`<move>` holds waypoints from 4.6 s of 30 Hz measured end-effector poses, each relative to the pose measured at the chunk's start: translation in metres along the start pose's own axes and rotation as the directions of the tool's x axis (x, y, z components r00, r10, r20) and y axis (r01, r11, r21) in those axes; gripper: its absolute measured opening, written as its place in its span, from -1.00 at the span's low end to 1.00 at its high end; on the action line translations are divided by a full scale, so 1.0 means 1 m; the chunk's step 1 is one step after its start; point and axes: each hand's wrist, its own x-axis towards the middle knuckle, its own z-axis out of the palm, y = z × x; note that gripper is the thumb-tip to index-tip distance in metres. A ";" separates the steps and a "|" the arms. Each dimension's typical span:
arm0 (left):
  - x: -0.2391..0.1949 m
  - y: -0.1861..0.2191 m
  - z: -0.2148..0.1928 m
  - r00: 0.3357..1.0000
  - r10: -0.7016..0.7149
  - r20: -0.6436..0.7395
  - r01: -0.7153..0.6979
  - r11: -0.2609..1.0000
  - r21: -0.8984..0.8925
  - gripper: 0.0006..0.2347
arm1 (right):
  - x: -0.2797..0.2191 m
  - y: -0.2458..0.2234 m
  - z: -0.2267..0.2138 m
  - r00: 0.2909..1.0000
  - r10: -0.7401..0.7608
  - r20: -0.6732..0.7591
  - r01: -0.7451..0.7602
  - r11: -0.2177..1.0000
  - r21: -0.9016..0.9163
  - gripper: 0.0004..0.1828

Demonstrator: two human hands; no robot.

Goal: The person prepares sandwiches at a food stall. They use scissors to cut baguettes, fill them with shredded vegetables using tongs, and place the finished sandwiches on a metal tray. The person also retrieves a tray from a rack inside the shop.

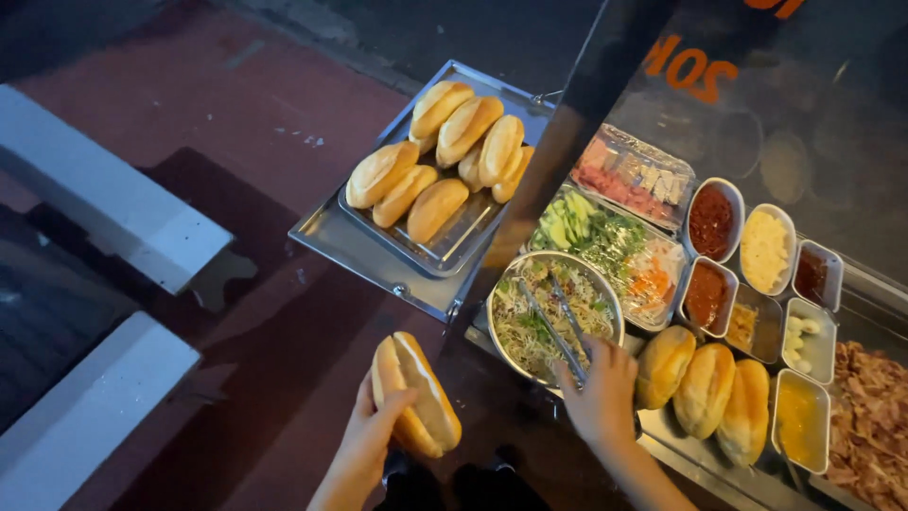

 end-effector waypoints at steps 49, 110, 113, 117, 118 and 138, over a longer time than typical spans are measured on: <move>-0.015 -0.036 -0.004 0.992 -0.102 -0.071 0.094 0.989 -0.110 -0.46 | -0.030 0.042 -0.051 0.993 -0.100 -0.055 0.108 0.981 0.160 -0.38; -0.010 -0.054 0.007 0.981 -0.182 -0.062 0.169 0.971 -0.171 -0.53 | 0.001 0.057 -0.001 0.971 -0.066 0.232 0.091 0.991 -0.099 -0.28; -0.026 -0.042 0.017 0.980 -0.191 -0.048 0.179 0.967 -0.181 -0.51 | 0.003 0.054 0.005 0.975 -0.110 0.194 0.118 0.993 -0.029 -0.34; -0.025 -0.041 0.019 0.979 -0.193 -0.068 0.181 0.972 -0.151 -0.49 | -0.007 0.054 0.000 0.975 -0.224 -0.005 0.223 0.970 0.096 -0.40; -0.026 -0.042 0.021 0.979 -0.193 -0.071 0.180 0.972 -0.154 -0.49 | -0.007 0.055 0.001 0.974 -0.227 -0.003 0.226 0.969 0.096 -0.40; 0.021 -0.057 0.118 0.955 -0.151 0.255 0.134 0.988 0.081 -0.42 | -0.019 0.040 -0.076 0.957 0.165 0.237 -0.268 0.814 0.516 -0.40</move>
